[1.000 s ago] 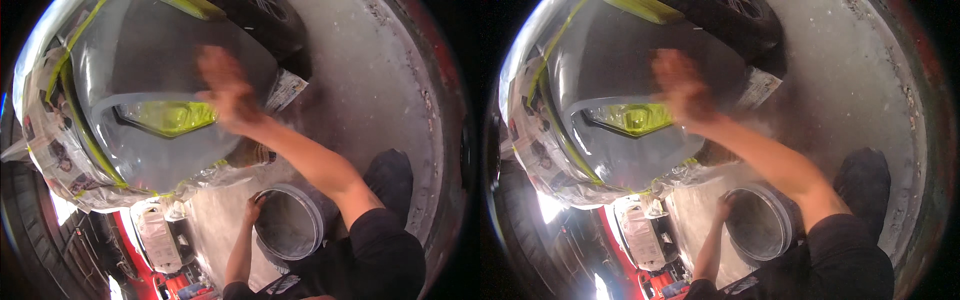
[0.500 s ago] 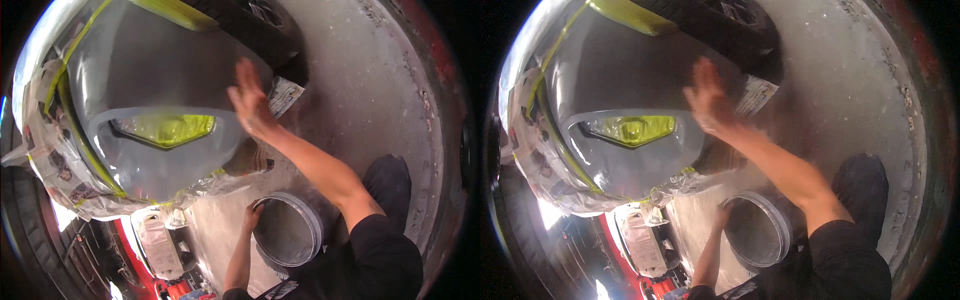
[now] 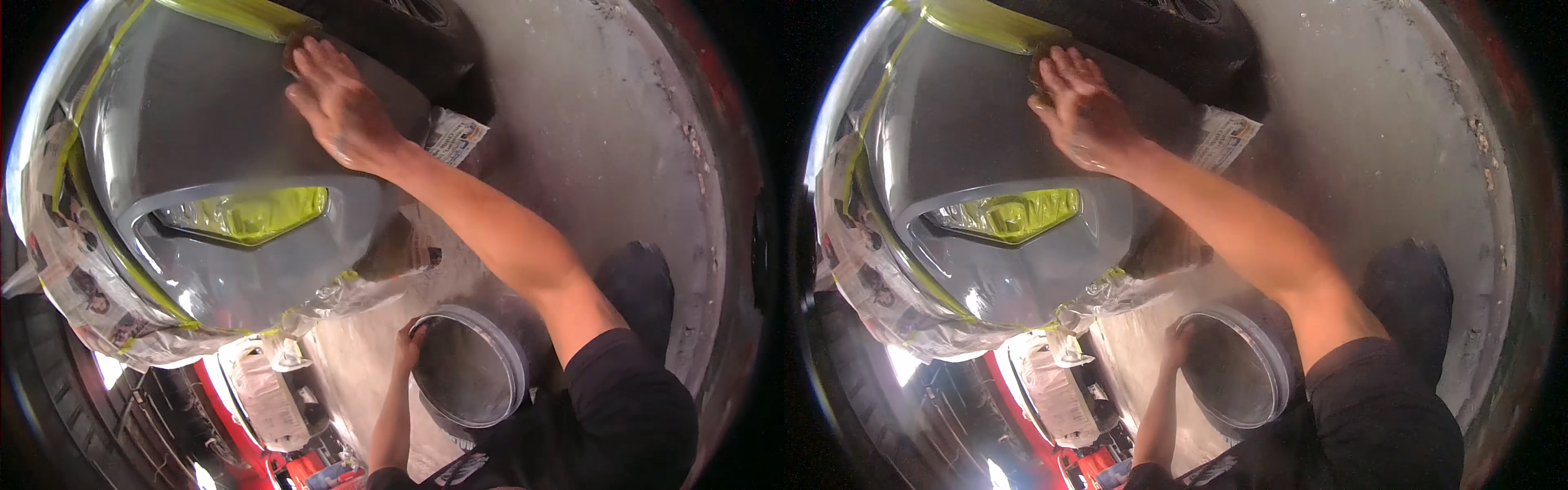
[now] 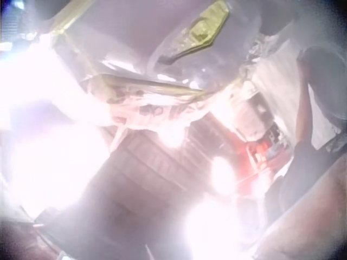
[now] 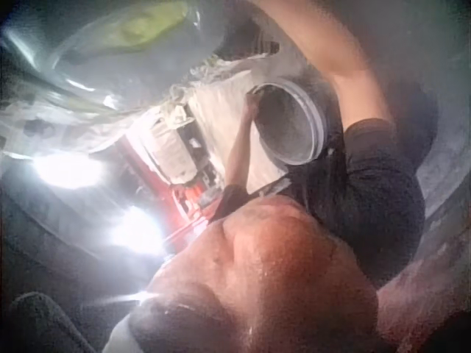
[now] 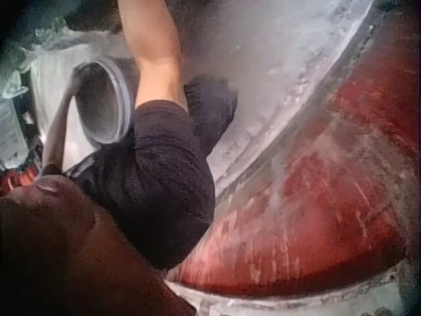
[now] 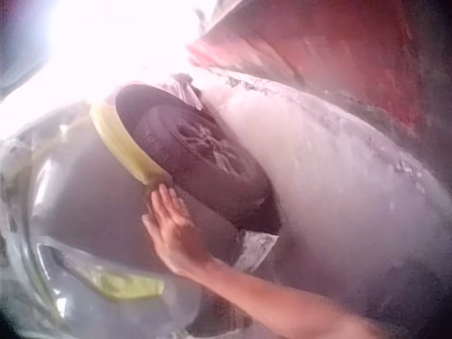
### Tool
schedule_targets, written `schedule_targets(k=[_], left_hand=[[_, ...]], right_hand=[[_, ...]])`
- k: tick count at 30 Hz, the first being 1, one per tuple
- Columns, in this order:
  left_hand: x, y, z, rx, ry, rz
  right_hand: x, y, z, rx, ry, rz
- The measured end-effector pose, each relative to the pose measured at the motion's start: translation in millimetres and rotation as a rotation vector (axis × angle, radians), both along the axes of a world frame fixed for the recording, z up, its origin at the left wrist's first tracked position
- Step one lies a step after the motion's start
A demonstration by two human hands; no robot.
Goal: The person wet-sands the body of a car by dipping a sanding block into a bucket of water and rubbing it across the surface.
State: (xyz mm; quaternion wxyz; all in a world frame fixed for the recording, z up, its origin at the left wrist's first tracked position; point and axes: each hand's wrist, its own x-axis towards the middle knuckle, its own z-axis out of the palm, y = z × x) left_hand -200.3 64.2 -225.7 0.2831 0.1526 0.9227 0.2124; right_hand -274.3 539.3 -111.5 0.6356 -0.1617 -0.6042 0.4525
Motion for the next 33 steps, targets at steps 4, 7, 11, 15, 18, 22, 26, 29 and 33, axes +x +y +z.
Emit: schedule_targets(k=[4,7,11,15,18,22,26,29,33], left_hand=[[-3,7,7,-0.051,0.055,-0.019],[2,-10,0,-0.044,0.026,0.017],[6,3,5,-0.086,0.047,0.002],[-11,-10,-7,0.004,0.053,-0.007],[-3,8,0,-0.030,0.075,-0.039],[3,11,10,-0.046,0.030,-0.028],[-11,-1,5,-0.048,0.078,-0.060],[-6,-24,-8,-0.072,0.072,-0.017],[-2,-2,-7,-0.013,0.025,0.066]], right_hand=[[5,-12,-94,-0.445,0.127,0.183],[4,-3,-22,-0.276,-0.010,0.149],[3,-11,-42,-0.245,0.076,0.162],[-13,-18,-119,-0.549,0.111,0.183],[8,-7,-26,-0.309,0.063,0.102],[-2,-26,-49,-0.373,0.098,0.116],[-34,-28,-117,-0.596,-0.029,0.013],[8,-15,-6,-0.282,-0.037,0.099],[12,-34,-27,-0.185,0.086,0.126]])
